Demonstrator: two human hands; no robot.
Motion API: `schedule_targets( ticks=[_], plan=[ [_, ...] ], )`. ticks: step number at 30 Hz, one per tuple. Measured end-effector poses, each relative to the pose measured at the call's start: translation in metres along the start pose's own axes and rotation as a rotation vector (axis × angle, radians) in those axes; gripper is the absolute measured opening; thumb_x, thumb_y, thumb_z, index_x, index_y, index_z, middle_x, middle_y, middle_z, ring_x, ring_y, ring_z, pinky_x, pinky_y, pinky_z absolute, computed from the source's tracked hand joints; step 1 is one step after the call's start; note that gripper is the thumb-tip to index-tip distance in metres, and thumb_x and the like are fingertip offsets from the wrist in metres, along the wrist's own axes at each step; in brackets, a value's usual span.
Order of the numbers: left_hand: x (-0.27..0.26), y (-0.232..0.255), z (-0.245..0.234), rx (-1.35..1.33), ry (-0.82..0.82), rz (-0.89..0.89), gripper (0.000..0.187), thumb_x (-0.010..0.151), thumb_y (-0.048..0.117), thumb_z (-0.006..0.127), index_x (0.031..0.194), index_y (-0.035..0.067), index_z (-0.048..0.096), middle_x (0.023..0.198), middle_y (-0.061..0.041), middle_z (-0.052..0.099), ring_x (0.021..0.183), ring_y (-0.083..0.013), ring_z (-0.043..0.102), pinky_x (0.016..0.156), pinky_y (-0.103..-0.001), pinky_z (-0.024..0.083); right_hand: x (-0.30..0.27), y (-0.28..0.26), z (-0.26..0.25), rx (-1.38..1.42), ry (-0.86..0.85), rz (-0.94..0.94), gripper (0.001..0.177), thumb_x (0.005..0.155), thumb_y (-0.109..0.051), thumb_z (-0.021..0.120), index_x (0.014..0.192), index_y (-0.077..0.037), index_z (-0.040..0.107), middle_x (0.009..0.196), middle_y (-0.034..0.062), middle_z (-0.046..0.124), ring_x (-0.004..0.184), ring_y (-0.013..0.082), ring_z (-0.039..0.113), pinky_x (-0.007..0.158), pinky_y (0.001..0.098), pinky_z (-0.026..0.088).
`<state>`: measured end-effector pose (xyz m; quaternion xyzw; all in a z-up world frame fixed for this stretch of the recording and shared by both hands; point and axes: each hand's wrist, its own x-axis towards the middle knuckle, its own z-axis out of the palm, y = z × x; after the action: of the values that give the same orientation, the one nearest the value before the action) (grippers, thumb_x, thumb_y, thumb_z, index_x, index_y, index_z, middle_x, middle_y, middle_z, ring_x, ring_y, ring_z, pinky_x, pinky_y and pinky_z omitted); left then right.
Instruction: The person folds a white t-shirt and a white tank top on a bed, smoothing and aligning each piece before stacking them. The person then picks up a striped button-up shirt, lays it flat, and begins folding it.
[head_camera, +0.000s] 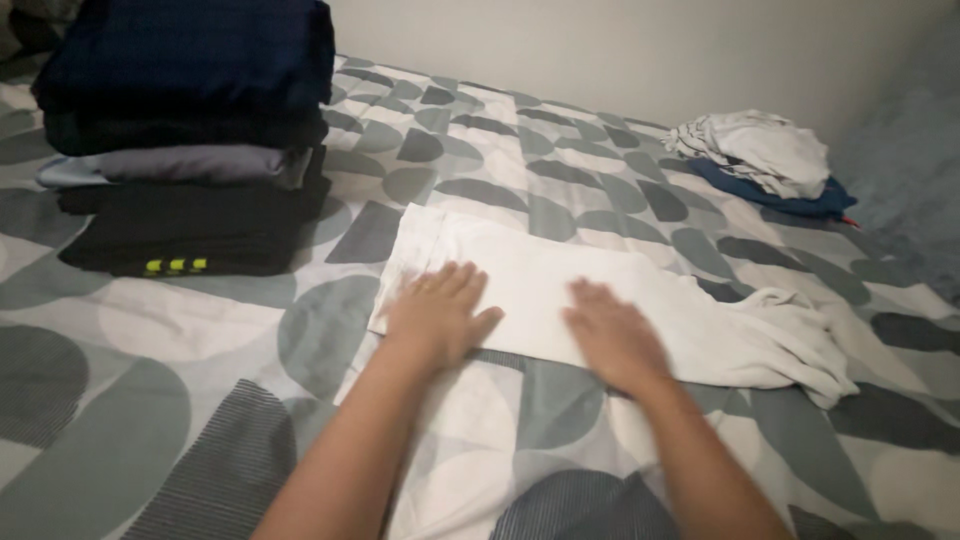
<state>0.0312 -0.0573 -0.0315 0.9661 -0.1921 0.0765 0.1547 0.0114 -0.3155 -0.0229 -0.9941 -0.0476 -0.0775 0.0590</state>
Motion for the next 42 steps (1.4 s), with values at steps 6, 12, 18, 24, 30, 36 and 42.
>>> schedule_targets(
  ticks=[6,12,18,24,30,36,42],
  plan=[
    [0.0,-0.011,-0.011,0.095,0.036,-0.129,0.078,0.097,0.063,0.036,0.157,0.014,0.03,0.167,-0.007,0.02,0.155,-0.0259,0.014,0.122,-0.044,0.012,-0.026,0.112,-0.012,-0.115,0.027,0.233,0.065,0.102,-0.053,0.029,0.16,-0.025,0.031,0.169,-0.003,0.025,0.155,0.0198,0.024,0.124,0.0489,0.02],
    [-0.005,-0.011,-0.019,0.108,0.035,-0.214,0.078,0.094,0.064,0.038,0.157,0.019,0.032,0.167,0.001,0.024,0.155,-0.0199,0.017,0.123,-0.051,0.012,-0.056,0.166,-0.008,-0.121,0.3,0.22,0.048,0.1,-0.044,0.049,0.143,-0.025,0.058,0.155,-0.0009,0.052,0.149,0.0209,0.042,0.124,0.0488,0.027],
    [-0.004,-0.01,-0.012,0.12,0.163,-0.164,0.072,0.092,0.059,0.048,0.148,0.014,0.046,0.161,-0.005,0.037,0.15,-0.0253,0.028,0.12,-0.058,0.015,-0.071,0.202,-0.04,0.072,0.5,0.555,0.057,0.088,-0.028,0.074,0.144,-0.019,0.065,0.143,0.0146,0.061,0.133,0.0357,0.054,0.11,0.054,0.041],
    [-0.002,-0.012,-0.006,0.084,0.25,-0.119,0.061,0.091,0.053,0.054,0.137,0.013,0.057,0.154,-0.007,0.047,0.148,-0.0293,0.035,0.117,-0.062,0.019,-0.096,0.236,-0.078,0.506,0.114,0.736,0.083,0.072,-0.026,0.093,0.145,-0.019,0.054,0.13,0.0205,0.055,0.116,0.0339,0.058,0.091,0.044,0.051],
    [-0.002,-0.012,-0.008,0.076,0.203,-0.142,0.058,0.091,0.053,0.053,0.136,0.016,0.058,0.157,-0.005,0.045,0.15,-0.0274,0.032,0.117,-0.062,0.02,-0.111,0.25,-0.078,0.641,0.058,0.781,0.049,0.074,-0.008,0.089,0.119,0.001,0.072,0.095,0.02,0.064,0.069,0.0233,0.052,0.056,0.0352,0.039],
    [0.001,-0.014,-0.006,0.091,0.181,-0.144,0.059,0.092,0.054,0.051,0.137,0.017,0.057,0.158,-0.005,0.043,0.151,-0.0267,0.03,0.117,-0.063,0.02,-0.104,0.209,-0.095,1.091,0.431,0.667,0.033,0.095,-0.007,0.063,0.127,-0.001,0.059,0.111,0.0122,0.067,0.094,0.0195,0.071,0.084,0.0309,0.056],
    [0.001,-0.014,-0.007,0.089,0.131,-0.168,0.057,0.093,0.054,0.05,0.136,0.018,0.057,0.16,-0.003,0.04,0.152,-0.0258,0.028,0.118,-0.063,0.019,-0.089,0.173,-0.094,1.354,0.578,0.584,0.032,0.103,-0.01,0.044,0.135,-0.012,0.046,0.131,0.0131,0.058,0.117,0.0212,0.063,0.089,0.0357,0.056]
  ],
)
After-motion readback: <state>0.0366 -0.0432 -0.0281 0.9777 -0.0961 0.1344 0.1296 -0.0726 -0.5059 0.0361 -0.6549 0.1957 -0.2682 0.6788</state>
